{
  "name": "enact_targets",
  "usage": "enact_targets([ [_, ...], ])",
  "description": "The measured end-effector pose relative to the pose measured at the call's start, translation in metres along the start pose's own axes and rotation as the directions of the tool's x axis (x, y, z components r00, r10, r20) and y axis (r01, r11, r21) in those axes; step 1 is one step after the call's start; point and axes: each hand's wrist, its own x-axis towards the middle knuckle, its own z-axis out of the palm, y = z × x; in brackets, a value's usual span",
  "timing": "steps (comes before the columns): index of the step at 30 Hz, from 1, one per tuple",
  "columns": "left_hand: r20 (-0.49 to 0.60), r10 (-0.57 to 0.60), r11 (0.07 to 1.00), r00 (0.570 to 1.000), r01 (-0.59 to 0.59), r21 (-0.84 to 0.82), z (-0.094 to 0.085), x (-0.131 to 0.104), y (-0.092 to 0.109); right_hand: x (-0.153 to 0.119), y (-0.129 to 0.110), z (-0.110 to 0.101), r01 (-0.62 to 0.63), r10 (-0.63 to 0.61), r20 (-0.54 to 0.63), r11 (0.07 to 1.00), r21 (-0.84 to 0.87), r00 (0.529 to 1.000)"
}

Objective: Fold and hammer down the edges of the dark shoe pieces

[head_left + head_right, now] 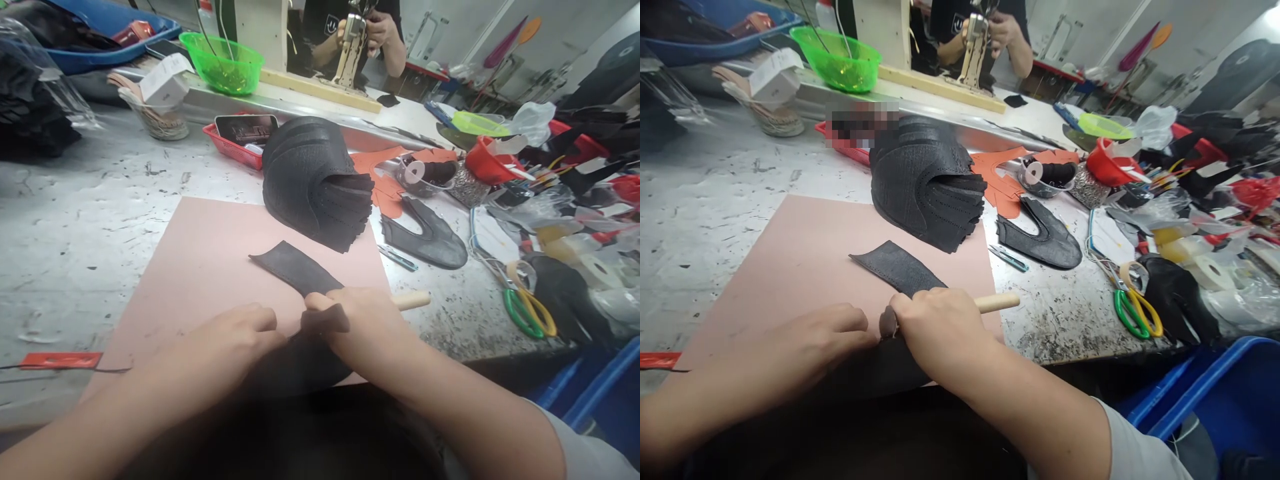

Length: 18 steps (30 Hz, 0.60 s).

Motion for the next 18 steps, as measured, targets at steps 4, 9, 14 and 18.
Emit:
enact_targets([
  [4,0.042,0.114,0.993,0.993,-0.113,-0.025,-0.011,-0.003,-0.001,0.003,-0.005,-0.001,0.066,-0.069,0.050,0.996,0.057,0.996],
  [9,0.106,0.131,0.989,0.986,-0.137,0.051,-0.022,-0.002,-0.007,0.005,0.004,0.003,0.002,-0.002,0.083,1.000,0.003,0.997],
  [14,0.013,0.170,0.984,0.985,-0.171,0.060,-0.002,0.013,-0.001,-0.005,0.029,-0.002,-0.122,0.129,0.100,0.990,-0.075,0.987],
  [18,-0.192,0.246,0.969,0.950,-0.234,0.083,0.027,0.030,0.009,-0.011,0.038,-0.006,-0.213,0.216,0.060,0.976,-0.050,0.975],
])
